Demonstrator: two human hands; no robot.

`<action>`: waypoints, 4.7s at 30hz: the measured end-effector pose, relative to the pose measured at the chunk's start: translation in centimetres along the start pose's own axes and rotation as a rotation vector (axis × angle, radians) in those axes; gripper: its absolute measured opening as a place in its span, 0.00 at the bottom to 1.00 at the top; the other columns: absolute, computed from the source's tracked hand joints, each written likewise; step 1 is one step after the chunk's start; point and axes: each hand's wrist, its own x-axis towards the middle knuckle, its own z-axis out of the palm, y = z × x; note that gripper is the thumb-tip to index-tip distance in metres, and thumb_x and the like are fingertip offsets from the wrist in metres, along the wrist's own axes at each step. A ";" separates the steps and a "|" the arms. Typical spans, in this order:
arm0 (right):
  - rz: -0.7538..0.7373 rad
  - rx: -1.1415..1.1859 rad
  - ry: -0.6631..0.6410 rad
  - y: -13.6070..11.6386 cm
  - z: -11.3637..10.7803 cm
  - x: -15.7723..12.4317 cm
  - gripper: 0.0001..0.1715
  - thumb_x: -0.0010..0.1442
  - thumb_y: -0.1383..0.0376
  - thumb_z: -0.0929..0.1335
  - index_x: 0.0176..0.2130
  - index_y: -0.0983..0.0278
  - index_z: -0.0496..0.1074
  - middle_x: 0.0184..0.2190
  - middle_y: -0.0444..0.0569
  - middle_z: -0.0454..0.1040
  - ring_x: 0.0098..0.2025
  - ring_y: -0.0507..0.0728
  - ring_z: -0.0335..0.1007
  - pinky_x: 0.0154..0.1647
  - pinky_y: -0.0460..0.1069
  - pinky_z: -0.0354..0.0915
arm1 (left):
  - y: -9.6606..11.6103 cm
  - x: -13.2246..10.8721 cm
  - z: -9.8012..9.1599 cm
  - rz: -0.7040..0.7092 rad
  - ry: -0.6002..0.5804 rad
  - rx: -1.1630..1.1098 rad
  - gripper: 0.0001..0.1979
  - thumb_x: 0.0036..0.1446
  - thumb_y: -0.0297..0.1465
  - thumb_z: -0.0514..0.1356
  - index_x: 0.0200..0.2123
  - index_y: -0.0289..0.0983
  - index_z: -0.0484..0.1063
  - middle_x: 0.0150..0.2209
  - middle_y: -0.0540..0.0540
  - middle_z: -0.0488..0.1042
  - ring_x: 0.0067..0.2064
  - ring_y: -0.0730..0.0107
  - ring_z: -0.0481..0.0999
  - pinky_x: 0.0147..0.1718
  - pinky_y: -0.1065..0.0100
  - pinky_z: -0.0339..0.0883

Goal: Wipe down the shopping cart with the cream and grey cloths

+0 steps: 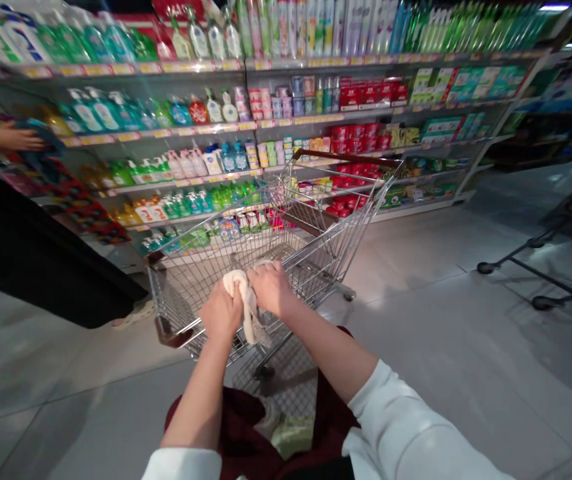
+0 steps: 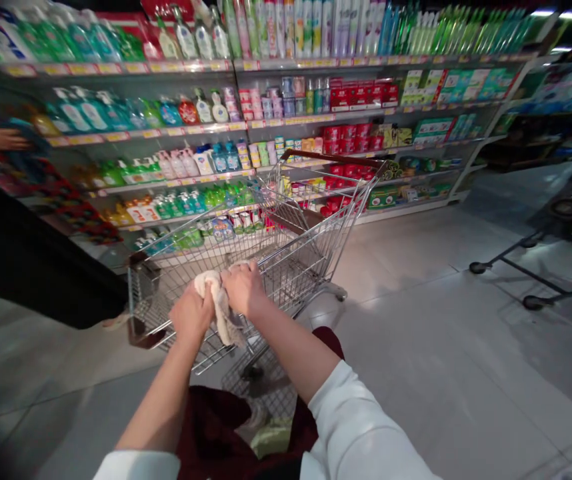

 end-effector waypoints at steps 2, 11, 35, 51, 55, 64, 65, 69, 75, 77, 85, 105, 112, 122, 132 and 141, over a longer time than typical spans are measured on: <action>-0.024 0.017 -0.024 -0.1 -0.3 -0.5 0.11 0.62 0.64 0.64 0.45 0.64 0.70 0.44 0.53 0.76 0.49 0.62 0.68 0.50 0.57 0.57 | -0.3 -0.6 0.6 -0.031 0.022 0.062 0.28 0.68 0.46 0.41 0.51 0.33 0.72 0.40 0.34 0.80 0.39 0.51 0.79 0.33 0.63 0.62; -0.020 0.078 -0.021 -2.1 -0.2 -1.1 0.10 0.62 0.65 0.63 0.45 0.63 0.69 0.44 0.52 0.75 0.49 0.61 0.68 0.50 0.56 0.55 | -4.2 -0.4 0.3 -0.002 0.040 0.156 0.28 0.68 0.45 0.41 0.52 0.33 0.71 0.36 0.35 0.80 0.38 0.50 0.79 0.31 0.65 0.59; -0.060 0.082 0.146 -3.3 2.6 -1.1 0.16 0.70 0.53 0.60 0.49 0.55 0.71 0.43 0.46 0.74 0.52 0.58 0.64 0.63 0.61 0.47 | -9.8 2.1 0.1 -0.039 0.001 0.082 0.29 0.65 0.43 0.41 0.53 0.33 0.73 0.37 0.34 0.80 0.41 0.49 0.79 0.35 0.63 0.61; 0.458 -0.326 0.120 24.7 -7.3 -11.1 0.24 0.68 0.58 0.57 0.57 0.63 0.69 0.52 0.59 0.73 0.58 0.65 0.60 0.63 0.66 0.44 | -9.2 2.2 -0.9 -0.099 -0.066 0.192 0.34 0.67 0.47 0.35 0.53 0.34 0.72 0.35 0.34 0.78 0.38 0.47 0.78 0.32 0.60 0.63; 0.481 -0.369 0.109 23.5 -6.9 -9.8 0.26 0.70 0.55 0.54 0.54 0.64 0.69 0.49 0.60 0.73 0.55 0.66 0.62 0.61 0.65 0.48 | -6.2 3.1 -2.6 -0.061 0.010 0.292 0.32 0.68 0.46 0.37 0.48 0.33 0.74 0.46 0.33 0.76 0.46 0.49 0.76 0.38 0.60 0.66; 0.495 -0.270 0.209 20.7 -5.3 -11.7 0.24 0.70 0.59 0.55 0.58 0.61 0.67 0.51 0.57 0.71 0.58 0.63 0.61 0.65 0.65 0.45 | 4.0 3.1 -0.7 0.147 -0.245 0.109 0.35 0.65 0.53 0.36 0.47 0.37 0.74 0.38 0.34 0.80 0.43 0.41 0.80 0.35 0.58 0.66; 0.482 -0.265 0.233 20.6 -5.0 -12.0 0.23 0.70 0.61 0.56 0.59 0.60 0.67 0.52 0.57 0.71 0.59 0.63 0.60 0.65 0.64 0.45 | 3.9 3.0 -0.4 0.144 -0.225 0.106 0.35 0.65 0.53 0.36 0.47 0.38 0.74 0.38 0.34 0.80 0.42 0.41 0.80 0.35 0.58 0.66; 0.386 -0.324 0.291 21.3 -4.1 -13.2 0.25 0.65 0.64 0.62 0.61 0.60 0.66 0.53 0.57 0.70 0.61 0.63 0.59 0.66 0.63 0.45 | 2.5 2.8 0.0 0.168 -0.201 0.117 0.33 0.65 0.53 0.36 0.48 0.39 0.73 0.36 0.35 0.80 0.40 0.41 0.80 0.32 0.60 0.64; 0.201 -0.472 0.167 24.7 -7.4 -16.0 0.27 0.62 0.67 0.63 0.59 0.60 0.70 0.47 0.56 0.73 0.56 0.63 0.63 0.58 0.57 0.56 | 1.4 2.5 0.6 0.174 -0.117 0.146 0.30 0.66 0.53 0.39 0.43 0.40 0.73 0.33 0.39 0.80 0.36 0.46 0.80 0.27 0.63 0.56; 0.324 -0.528 0.246 26.0 -10.4 -17.0 0.25 0.62 0.67 0.62 0.57 0.59 0.72 0.45 0.56 0.73 0.52 0.63 0.64 0.53 0.55 0.60 | 1.2 2.4 0.8 0.166 -0.105 0.150 0.30 0.66 0.52 0.40 0.42 0.40 0.74 0.33 0.39 0.80 0.35 0.48 0.80 0.26 0.64 0.54; 0.689 -0.433 0.415 33.8 -19.1 -17.1 0.26 0.56 0.67 0.62 0.53 0.63 0.75 0.42 0.56 0.71 0.47 0.63 0.66 0.45 0.54 0.63 | 0.5 2.0 1.0 0.136 -0.039 0.170 0.31 0.66 0.52 0.40 0.44 0.39 0.75 0.30 0.41 0.78 0.33 0.53 0.77 0.25 0.66 0.50; 0.607 -0.519 0.412 27.5 -12.9 -17.4 0.23 0.58 0.67 0.60 0.50 0.66 0.74 0.41 0.58 0.71 0.48 0.64 0.64 0.49 0.54 0.59 | 0.8 1.8 0.9 0.136 0.030 0.134 0.30 0.66 0.51 0.40 0.39 0.38 0.75 0.31 0.41 0.78 0.33 0.54 0.76 0.27 0.65 0.48; 0.328 -0.271 0.189 21.7 -9.0 -14.9 0.21 0.59 0.65 0.61 0.49 0.60 0.75 0.43 0.50 0.77 0.50 0.61 0.68 0.66 0.59 0.43 | 1.0 1.8 0.8 0.103 -0.009 0.157 0.29 0.66 0.52 0.42 0.41 0.38 0.76 0.32 0.41 0.78 0.36 0.53 0.77 0.28 0.65 0.51; 0.220 -0.082 -0.440 16.9 -10.2 -6.8 0.22 0.50 0.62 0.72 0.47 0.53 0.78 0.40 0.43 0.81 0.41 0.57 0.74 0.37 0.47 0.59 | 1.0 1.8 0.3 0.110 -0.027 0.140 0.28 0.65 0.50 0.44 0.41 0.38 0.75 0.35 0.39 0.80 0.38 0.52 0.78 0.29 0.66 0.52; 0.087 -0.209 -0.553 13.6 -8.8 -3.3 0.20 0.50 0.62 0.74 0.45 0.58 0.81 0.42 0.50 0.81 0.43 0.60 0.76 0.35 0.48 0.62 | 1.4 1.9 0.3 0.075 -0.034 0.106 0.29 0.65 0.50 0.43 0.43 0.37 0.75 0.35 0.37 0.80 0.37 0.50 0.78 0.29 0.65 0.52; 0.131 -0.146 -0.516 16.6 -9.7 -5.1 0.20 0.52 0.61 0.74 0.47 0.55 0.79 0.41 0.46 0.81 0.43 0.59 0.76 0.38 0.49 0.66 | 0.6 2.1 0.3 0.119 -0.033 0.128 0.28 0.65 0.49 0.43 0.44 0.37 0.74 0.36 0.38 0.80 0.38 0.52 0.78 0.30 0.65 0.53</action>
